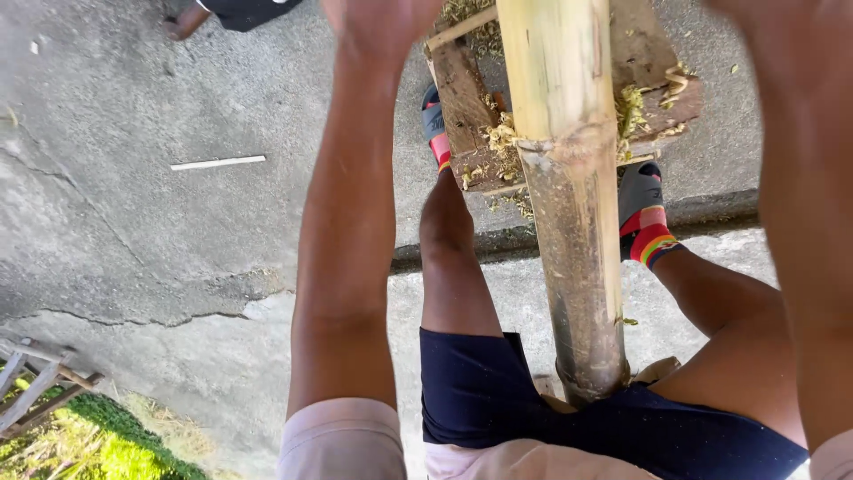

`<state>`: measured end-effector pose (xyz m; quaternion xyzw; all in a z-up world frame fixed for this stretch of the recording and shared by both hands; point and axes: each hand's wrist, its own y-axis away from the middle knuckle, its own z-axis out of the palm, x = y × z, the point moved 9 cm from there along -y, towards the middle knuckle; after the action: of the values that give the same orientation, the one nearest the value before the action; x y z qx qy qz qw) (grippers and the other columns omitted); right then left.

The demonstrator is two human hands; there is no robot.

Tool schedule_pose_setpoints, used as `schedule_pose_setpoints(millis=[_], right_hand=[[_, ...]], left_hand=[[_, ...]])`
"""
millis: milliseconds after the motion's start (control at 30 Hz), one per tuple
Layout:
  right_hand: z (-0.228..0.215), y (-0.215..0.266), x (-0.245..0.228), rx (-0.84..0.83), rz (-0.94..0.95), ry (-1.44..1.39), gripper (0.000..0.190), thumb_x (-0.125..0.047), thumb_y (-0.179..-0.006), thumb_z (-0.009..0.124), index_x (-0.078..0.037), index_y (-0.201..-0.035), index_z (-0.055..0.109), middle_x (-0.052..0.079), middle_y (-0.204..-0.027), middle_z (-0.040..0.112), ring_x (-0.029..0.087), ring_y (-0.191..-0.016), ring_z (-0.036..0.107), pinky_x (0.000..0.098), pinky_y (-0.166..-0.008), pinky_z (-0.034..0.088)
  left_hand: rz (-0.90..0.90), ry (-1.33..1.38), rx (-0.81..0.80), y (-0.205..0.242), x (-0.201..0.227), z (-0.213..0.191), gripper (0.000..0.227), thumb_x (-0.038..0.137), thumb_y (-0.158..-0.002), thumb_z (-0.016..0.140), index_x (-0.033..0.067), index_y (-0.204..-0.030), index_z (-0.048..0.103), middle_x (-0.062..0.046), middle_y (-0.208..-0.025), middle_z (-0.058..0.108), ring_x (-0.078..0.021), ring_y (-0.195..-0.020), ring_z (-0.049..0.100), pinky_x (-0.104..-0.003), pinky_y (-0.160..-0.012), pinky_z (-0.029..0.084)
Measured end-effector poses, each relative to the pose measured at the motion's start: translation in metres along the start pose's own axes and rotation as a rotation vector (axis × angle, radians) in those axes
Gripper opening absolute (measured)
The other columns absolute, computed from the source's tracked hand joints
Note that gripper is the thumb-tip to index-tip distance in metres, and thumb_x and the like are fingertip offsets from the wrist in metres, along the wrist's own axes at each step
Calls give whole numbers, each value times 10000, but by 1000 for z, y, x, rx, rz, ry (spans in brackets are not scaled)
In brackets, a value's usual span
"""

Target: The recorder uses a machete to shave the outer layer off of a bamboo pole.

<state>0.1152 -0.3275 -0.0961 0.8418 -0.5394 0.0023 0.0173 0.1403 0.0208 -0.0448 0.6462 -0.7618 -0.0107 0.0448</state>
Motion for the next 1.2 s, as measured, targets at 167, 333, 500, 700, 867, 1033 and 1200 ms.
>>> schedule_pose_setpoints(millis=[167, 333, 500, 700, 867, 1033, 1200], right_hand=[[-42, 85, -42, 33, 72, -1, 237, -188, -881, 664, -190, -654, 597, -108, -488, 399, 52, -397, 329, 263, -539, 336], [-29, 170, -61, -126, 171, -143, 526, -282, -1063, 701, -142, -581, 544, -92, -440, 399, 55, -347, 309, 263, -458, 299], [-26, 141, -54, -91, 170, -181, 399, -302, -1011, 708, -147, -654, 620, -81, -490, 460, 50, -395, 382, 270, -480, 348], [-35, 175, -66, -282, 259, -132, 379, -372, -913, 799, -152, -628, 681, -23, -528, 565, 117, -409, 539, 338, -527, 468], [-56, 145, -64, -118, 218, -90, 257, -390, -752, 817, -199, -640, 688, -38, -528, 585, 111, -431, 533, 342, -501, 468], [-55, 119, -56, -185, 236, -150, 514, -330, -1045, 752, -143, -583, 626, -37, -498, 526, 126, -379, 479, 308, -387, 404], [-41, 187, -74, -193, 216, -150, 274, -330, -933, 708, -179, -709, 662, -41, -585, 563, 123, -470, 534, 310, -550, 453]], left_hand=[[40, 25, -85, 56, 46, -15, 564, 494, -1032, 447, 172, -596, 603, 27, -482, 466, -144, -395, 373, -376, -380, 299], [115, 159, 38, 140, 77, -15, 505, 449, -1006, 389, 182, -630, 597, 47, -517, 394, -104, -439, 337, -340, -433, 303], [70, 45, -250, 89, 70, -5, 500, 458, -982, 435, 164, -620, 616, 21, -478, 481, -132, -386, 401, -386, -372, 363], [66, 92, -219, 123, 88, -25, 443, 430, -923, 473, 148, -661, 692, -66, -548, 594, -226, -465, 559, -457, -465, 476], [67, 51, -333, 102, 75, 1, 471, 385, -935, 518, 125, -578, 682, -105, -523, 622, -257, -387, 588, -484, -374, 468], [80, 85, -112, 95, 65, -20, 456, 431, -949, 486, 156, -654, 699, -101, -603, 678, -272, -497, 625, -480, -491, 502], [-12, 136, -420, 155, 75, 9, 487, 458, -959, 375, 135, -775, 690, -115, -734, 727, -268, -643, 678, -459, -600, 541]])
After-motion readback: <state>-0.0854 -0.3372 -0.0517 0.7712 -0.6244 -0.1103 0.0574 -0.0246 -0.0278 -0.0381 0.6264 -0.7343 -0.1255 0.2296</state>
